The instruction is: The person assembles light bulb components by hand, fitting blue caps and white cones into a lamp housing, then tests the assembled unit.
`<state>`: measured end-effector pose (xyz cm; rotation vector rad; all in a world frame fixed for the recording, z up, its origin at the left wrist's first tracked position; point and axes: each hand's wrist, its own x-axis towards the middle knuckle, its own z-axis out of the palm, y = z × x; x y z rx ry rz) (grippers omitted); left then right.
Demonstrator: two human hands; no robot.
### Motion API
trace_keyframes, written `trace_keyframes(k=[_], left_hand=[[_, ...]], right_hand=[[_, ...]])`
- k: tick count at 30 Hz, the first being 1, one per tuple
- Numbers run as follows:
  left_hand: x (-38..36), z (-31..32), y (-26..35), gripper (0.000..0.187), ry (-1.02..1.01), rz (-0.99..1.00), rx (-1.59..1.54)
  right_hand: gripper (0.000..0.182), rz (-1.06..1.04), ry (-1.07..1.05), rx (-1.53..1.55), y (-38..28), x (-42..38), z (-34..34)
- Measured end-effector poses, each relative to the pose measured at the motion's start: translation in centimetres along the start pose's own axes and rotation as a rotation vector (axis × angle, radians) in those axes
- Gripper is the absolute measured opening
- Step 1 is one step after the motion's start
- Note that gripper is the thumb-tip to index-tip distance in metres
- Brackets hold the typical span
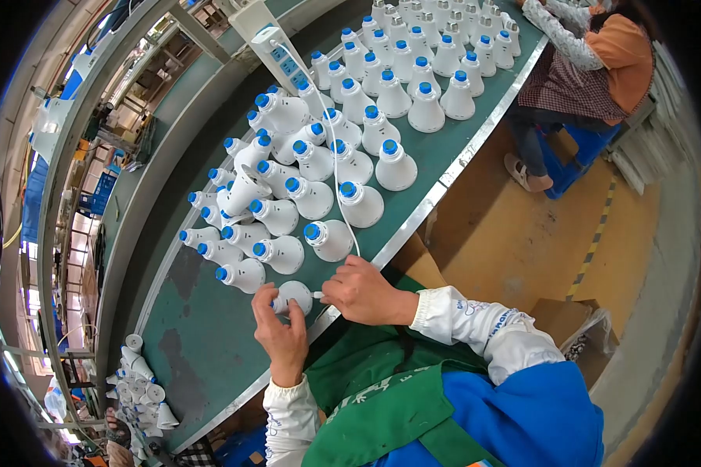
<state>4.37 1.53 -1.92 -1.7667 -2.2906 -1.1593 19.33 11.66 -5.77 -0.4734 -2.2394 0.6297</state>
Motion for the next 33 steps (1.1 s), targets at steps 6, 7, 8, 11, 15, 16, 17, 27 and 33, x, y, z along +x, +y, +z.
trace_keyframes(k=[6, 7, 8, 11, 15, 16, 17, 27, 33], left_hand=[[0.17, -0.39, -0.09, 0.034, -0.015, 0.046, 0.005], [0.14, -0.3, -0.19, 0.034, -0.012, 0.044, 0.007], [0.13, -0.22, -0.26, 0.034, -0.009, 0.043, 0.009], [-0.09, 0.09, -0.11, 0.034, -0.017, -0.045, -0.027], [0.05, -0.13, 0.12, 0.034, -0.011, -0.035, -0.01], [0.15, -0.31, 0.24, 0.034, -0.016, -0.011, -0.001], [0.19, -0.42, 0.27, 0.034, -0.021, 0.013, 0.008], [0.06, -0.18, 0.05, 0.034, -0.011, -0.013, 0.004], [0.2, -0.81, 0.31, 0.038, -0.049, 0.005, -0.013]], right_hand=[[0.019, -0.005, 0.002, 0.004, 0.06, -0.02, 0.1], [0.019, -0.005, 0.001, 0.004, 0.04, -0.02, 0.08], [0.019, -0.003, -0.001, 0.006, 0.03, 0.01, 0.03], [0.018, 0.004, -0.007, 0.009, -0.04, 0.04, -0.08], [0.018, 0.009, -0.016, 0.016, -0.09, 0.1, -0.07], [0.018, 0.008, -0.017, 0.016, -0.09, 0.09, -0.08], [0.018, 0.006, -0.013, 0.018, -0.09, 0.08, -0.1], [0.017, 0.022, -0.012, 0.028, -0.31, 0.2, -0.3], [0.014, 0.007, -0.022, -0.01, -0.22, 0.16, -0.18]])
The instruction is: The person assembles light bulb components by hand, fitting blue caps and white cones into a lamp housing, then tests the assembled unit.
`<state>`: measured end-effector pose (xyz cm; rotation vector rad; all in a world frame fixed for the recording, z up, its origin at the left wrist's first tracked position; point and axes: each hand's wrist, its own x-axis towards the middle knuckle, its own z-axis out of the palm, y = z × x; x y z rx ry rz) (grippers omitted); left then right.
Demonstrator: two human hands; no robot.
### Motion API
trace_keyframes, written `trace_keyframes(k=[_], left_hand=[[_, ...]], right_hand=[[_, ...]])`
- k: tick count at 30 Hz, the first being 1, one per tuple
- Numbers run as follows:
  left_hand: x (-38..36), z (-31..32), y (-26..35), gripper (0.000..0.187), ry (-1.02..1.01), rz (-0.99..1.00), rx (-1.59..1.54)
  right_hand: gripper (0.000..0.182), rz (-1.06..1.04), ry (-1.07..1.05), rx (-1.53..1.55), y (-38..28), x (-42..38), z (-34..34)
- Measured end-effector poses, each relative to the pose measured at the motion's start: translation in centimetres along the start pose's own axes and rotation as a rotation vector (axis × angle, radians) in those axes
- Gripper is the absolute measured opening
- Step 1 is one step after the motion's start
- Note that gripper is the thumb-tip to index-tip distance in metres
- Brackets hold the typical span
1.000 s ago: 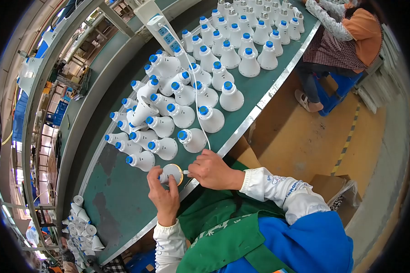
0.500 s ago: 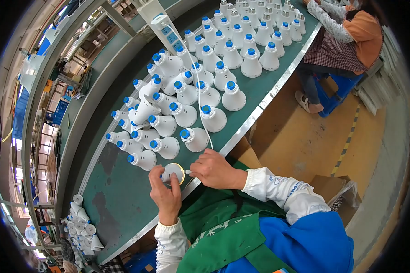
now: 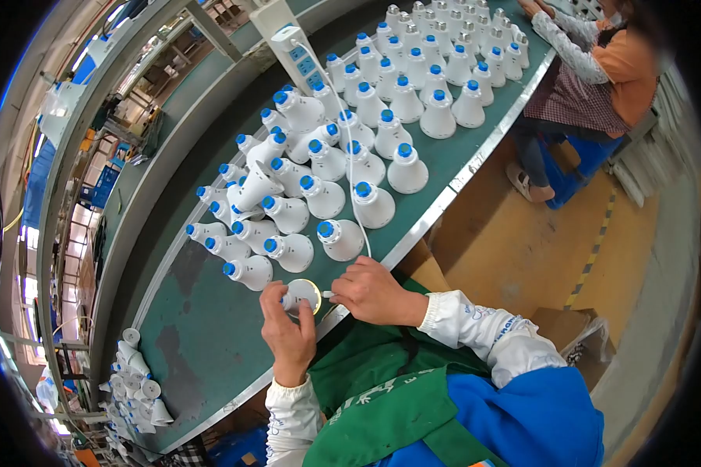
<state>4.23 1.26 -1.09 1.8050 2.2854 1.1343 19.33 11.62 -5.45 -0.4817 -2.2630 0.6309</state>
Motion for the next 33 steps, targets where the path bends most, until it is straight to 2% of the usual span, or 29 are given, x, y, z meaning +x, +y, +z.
trace_keyframes(k=[5, 13, 24, 26, 31, 33], left_hand=[[-0.1, 0.3, -1.2, 0.039, 0.031, 0.09, 0.046], [-0.2, 1.0, -1.0, 0.035, 0.075, 0.038, 0.031], [0.1, -0.8, -1.4, 0.041, -0.034, 0.069, -0.057], [0.1, -1.2, -2.4, 0.042, -0.048, 0.157, -0.079], [-0.4, -5.4, -4.9, 0.045, 0.102, 0.093, -0.017], [-0.1, -7.8, -7.0, 0.049, 0.162, -0.112, 0.033]], right_hand=[[0.014, 0.025, -0.02, 0.001, 0.0, 0.2, -0.2], [0.014, 0.015, -0.037, 0.016, -0.1, 0.5, -0.3], [0.015, 0.015, -0.039, 0.019, -0.1, 0.3, -0.2], [0.015, 0.018, -0.054, 0.015, 0.0, 0.4, -0.2], [0.014, -0.052, -0.017, 0.029, -0.1, 1.0, -0.2], [0.014, -0.064, -0.02, 0.014, 0.0, 1.4, 0.2]])
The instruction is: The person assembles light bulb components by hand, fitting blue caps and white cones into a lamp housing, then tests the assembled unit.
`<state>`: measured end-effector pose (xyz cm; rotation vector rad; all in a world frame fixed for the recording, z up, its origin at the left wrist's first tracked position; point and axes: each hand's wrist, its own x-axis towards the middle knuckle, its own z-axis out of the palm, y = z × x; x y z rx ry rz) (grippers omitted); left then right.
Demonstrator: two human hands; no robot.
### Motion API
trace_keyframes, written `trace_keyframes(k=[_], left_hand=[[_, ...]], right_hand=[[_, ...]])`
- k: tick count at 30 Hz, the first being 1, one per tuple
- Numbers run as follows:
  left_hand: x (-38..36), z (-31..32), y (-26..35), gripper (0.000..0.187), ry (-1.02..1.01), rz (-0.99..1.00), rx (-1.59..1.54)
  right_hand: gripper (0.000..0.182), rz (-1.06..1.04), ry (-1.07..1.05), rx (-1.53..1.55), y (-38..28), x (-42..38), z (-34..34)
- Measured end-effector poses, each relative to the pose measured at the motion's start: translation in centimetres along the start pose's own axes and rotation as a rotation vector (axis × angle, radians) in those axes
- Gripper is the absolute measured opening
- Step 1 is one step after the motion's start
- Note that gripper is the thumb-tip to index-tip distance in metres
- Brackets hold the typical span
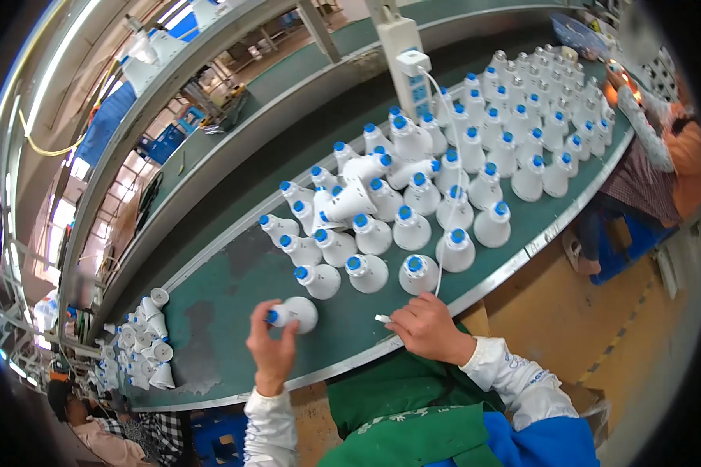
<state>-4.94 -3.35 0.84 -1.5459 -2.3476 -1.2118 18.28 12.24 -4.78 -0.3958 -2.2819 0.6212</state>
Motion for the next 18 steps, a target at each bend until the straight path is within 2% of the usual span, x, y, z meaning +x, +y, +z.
trace_keyframes(k=[2, 4, 6, 8, 10, 13, 15, 16, 18], left_hand=[[2.6, -1.0, -2.5, 0.044, 0.129, -0.092, -0.007], [5.7, -1.2, -6.2, 0.043, 0.214, -0.204, -0.128], [9.1, -0.3, -10.9, 0.042, 0.291, -0.236, -0.271], [12.6, 0.4, -12.0, 0.04, 0.315, -0.281, -0.033], [15.5, 2.4, -13.0, 0.039, 0.312, -0.293, -0.054], [18.6, 6.4, -13.8, 0.04, 0.278, -0.203, -0.11], [19.3, 7.4, -13.1, 0.043, 0.107, -0.274, -0.027], [19.4, 7.3, -12.7, 0.046, 0.025, -0.319, -0.027], [18.9, 8.1, -14.9, 0.056, 0.088, -0.197, -0.155]], right_hand=[[0.014, -0.044, 0.008, 0.019, 0.2, 0.5, 0.8], [0.015, -0.064, -0.025, 0.003, 0.3, 0.8, 1.4], [0.016, -0.107, -0.009, -0.003, 0.1, 1.1, 1.6], [0.016, -0.074, -0.03, -0.041, 0.3, 0.9, 1.6], [0.016, -0.064, -0.044, -0.066, 0.1, 1.0, 1.4], [0.015, -0.106, -0.059, -0.062, 0.1, 1.2, 1.5], [0.015, -0.037, -0.079, -0.102, 0.0, 1.1, 1.7], [0.015, -0.066, -0.094, -0.08, 0.0, 1.0, 1.8], [0.015, -0.017, -0.086, -0.109, 0.1, 0.9, 2.0]])
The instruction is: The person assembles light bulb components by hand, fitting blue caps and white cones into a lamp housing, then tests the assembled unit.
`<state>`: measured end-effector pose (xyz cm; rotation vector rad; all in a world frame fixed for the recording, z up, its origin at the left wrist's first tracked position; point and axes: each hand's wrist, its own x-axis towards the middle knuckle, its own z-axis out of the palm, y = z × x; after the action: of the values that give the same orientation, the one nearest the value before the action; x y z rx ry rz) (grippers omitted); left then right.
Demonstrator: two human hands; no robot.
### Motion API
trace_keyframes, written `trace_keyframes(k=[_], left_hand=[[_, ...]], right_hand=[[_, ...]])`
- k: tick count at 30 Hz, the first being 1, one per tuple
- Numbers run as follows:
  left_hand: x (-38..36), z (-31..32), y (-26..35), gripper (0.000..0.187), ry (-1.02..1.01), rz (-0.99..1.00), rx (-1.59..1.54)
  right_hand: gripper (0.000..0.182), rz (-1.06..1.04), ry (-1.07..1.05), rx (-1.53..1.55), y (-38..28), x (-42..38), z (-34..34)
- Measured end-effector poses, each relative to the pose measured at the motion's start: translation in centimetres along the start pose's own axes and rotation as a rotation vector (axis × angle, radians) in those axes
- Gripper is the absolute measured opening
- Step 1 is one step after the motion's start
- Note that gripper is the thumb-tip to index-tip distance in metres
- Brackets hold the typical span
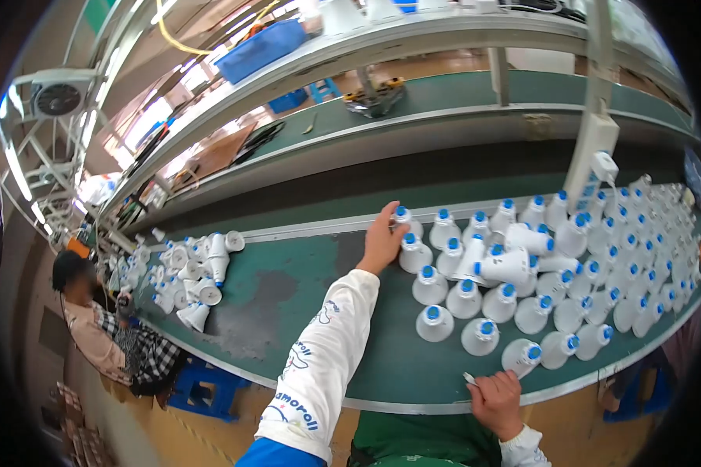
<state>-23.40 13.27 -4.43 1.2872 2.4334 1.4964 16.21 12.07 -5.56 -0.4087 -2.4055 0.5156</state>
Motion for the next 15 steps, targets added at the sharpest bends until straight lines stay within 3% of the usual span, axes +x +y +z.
trace_keyframes(k=[2, 4, 7, 9, 11, 12, 14, 15], left_hand=[[-1.0, -2.1, -0.9, 0.061, 0.032, 0.058, -0.019], [-2.3, -6.1, -2.0, 0.06, 0.154, 0.267, 0.221], [-4.5, -14.6, -6.7, 0.06, 0.358, 0.205, 0.547], [-6.6, -20.8, -12.7, 0.063, 0.592, 0.108, 0.711], [-9.6, -27.7, -16.4, 0.059, 0.776, -0.165, 0.897], [-11.1, -30.6, -18.5, 0.054, 0.979, -0.212, 0.99], [-14.2, -36.1, -18.7, 0.045, 0.958, -0.546, 1.159], [-15.9, -38.1, -18.7, 0.043, 0.912, -0.605, 1.135]], right_hand=[[0.014, 0.001, -0.021, 0.01, -0.1, 0.0, -0.2], [0.014, 0.01, -0.041, 0.016, -0.1, 0.1, -0.2], [0.014, 0.029, -0.042, -0.014, -0.1, 0.0, 0.0], [0.014, 0.032, -0.047, -0.02, -0.3, 0.1, 0.0], [0.015, 0.048, -0.05, -0.028, -0.1, -0.1, 0.2], [0.015, 0.043, -0.059, -0.021, -0.1, -0.2, 0.3], [0.017, 0.069, -0.074, -0.024, -0.2, -0.3, 0.3], [0.017, 0.103, -0.087, -0.028, -0.5, -0.3, 0.1]])
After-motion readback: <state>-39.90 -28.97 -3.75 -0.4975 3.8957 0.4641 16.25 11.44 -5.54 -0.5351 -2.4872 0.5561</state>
